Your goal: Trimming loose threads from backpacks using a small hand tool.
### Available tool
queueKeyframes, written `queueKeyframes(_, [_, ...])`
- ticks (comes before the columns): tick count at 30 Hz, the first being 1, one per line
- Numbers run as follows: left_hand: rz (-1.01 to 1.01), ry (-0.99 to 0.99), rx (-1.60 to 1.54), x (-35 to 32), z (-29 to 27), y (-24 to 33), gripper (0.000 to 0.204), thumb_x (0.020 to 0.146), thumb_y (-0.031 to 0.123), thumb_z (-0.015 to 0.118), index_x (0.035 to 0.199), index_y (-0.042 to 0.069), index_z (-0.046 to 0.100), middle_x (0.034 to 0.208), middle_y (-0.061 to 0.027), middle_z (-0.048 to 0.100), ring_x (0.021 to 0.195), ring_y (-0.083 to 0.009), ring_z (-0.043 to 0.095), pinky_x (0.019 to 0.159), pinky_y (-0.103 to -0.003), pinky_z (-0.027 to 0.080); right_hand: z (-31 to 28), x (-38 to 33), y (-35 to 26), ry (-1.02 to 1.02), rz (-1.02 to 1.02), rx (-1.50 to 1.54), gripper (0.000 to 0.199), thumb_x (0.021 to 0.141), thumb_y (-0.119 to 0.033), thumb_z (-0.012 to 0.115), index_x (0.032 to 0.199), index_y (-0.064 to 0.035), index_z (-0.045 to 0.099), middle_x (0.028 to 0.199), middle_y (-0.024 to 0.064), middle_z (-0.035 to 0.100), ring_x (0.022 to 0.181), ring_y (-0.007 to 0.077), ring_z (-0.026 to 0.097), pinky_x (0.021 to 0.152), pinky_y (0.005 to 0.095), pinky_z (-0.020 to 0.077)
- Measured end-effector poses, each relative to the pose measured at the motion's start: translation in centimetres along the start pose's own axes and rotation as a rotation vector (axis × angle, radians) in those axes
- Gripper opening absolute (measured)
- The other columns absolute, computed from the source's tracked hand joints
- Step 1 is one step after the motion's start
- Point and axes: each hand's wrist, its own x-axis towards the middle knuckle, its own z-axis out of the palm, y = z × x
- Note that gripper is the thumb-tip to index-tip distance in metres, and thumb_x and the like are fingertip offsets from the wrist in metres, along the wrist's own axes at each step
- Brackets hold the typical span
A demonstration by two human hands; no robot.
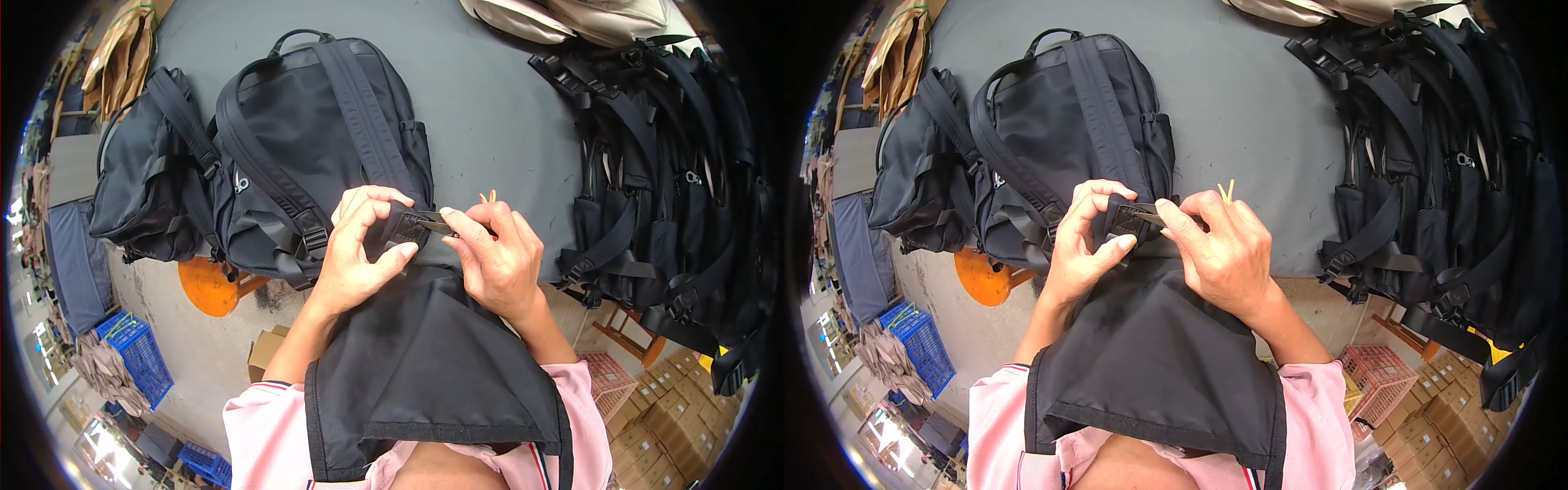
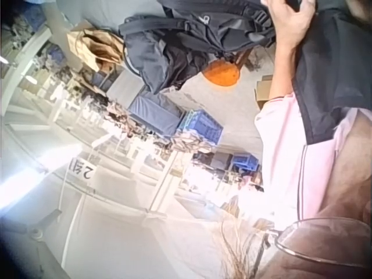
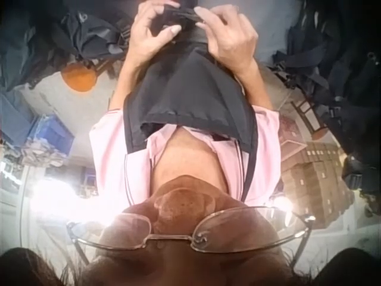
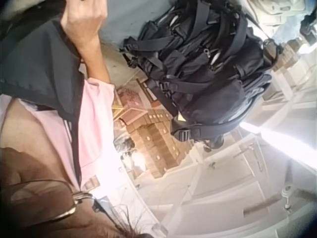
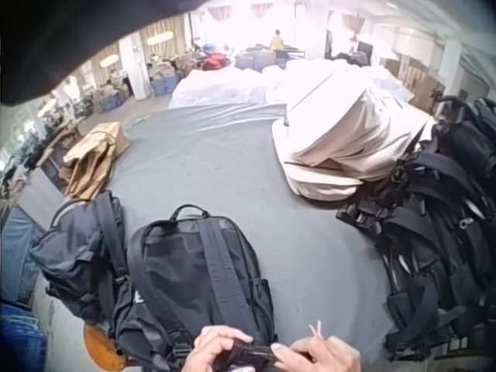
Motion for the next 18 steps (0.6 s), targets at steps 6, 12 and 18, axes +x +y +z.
queueKeyframes(6, [-0.007,0.009,-0.038,0.1,-0.3,-0.3,0.028,0.066,0.015,0.071,0.086,0.005,0.053,0.108,-0.0055,0.06,0.102,-0.0224,0.049,0.094,-0.036,0.031,1.4,-0.5,0.1,-0.027,0.164,0.229,0.029,0.07,-0.003,0.072,0.099,-0.0055,0.065,0.082,0.0056,0.054,0.064,0.0159,0.055,0.053,0.0263,0.0399])
queueKeyframes(12, [0.061,-0.021,0.043,0.2,0.1,-0.2,0.029,0.067,0.017,0.073,0.086,0.005,0.054,0.108,-0.0065,0.06,0.102,-0.0235,0.049,0.094,-0.036,0.032,2.1,-1.5,0.5,-0.12,0.972,1.671,0.024,0.089,-0.007,0.061,0.111,-0.001,0.053,0.092,0.0006,0.055,0.063,0.0043,0.047,0.054,0.0178,0.0372])
queueKeyframes(18, [-0.023,0.001,-0.067,0.2,0.2,-0.4,0.029,0.069,0.016,0.072,0.09,0.004,0.057,0.109,-0.007,0.06,0.105,-0.0235,0.049,0.094,-0.036,0.034,0.8,-1.4,-0.5,0.032,0.628,0.787,0.026,0.08,-0.003,0.066,0.106,-0.0036,0.06,0.082,0.0037,0.056,0.062,0.0108,0.054,0.052,0.0236,0.0409])
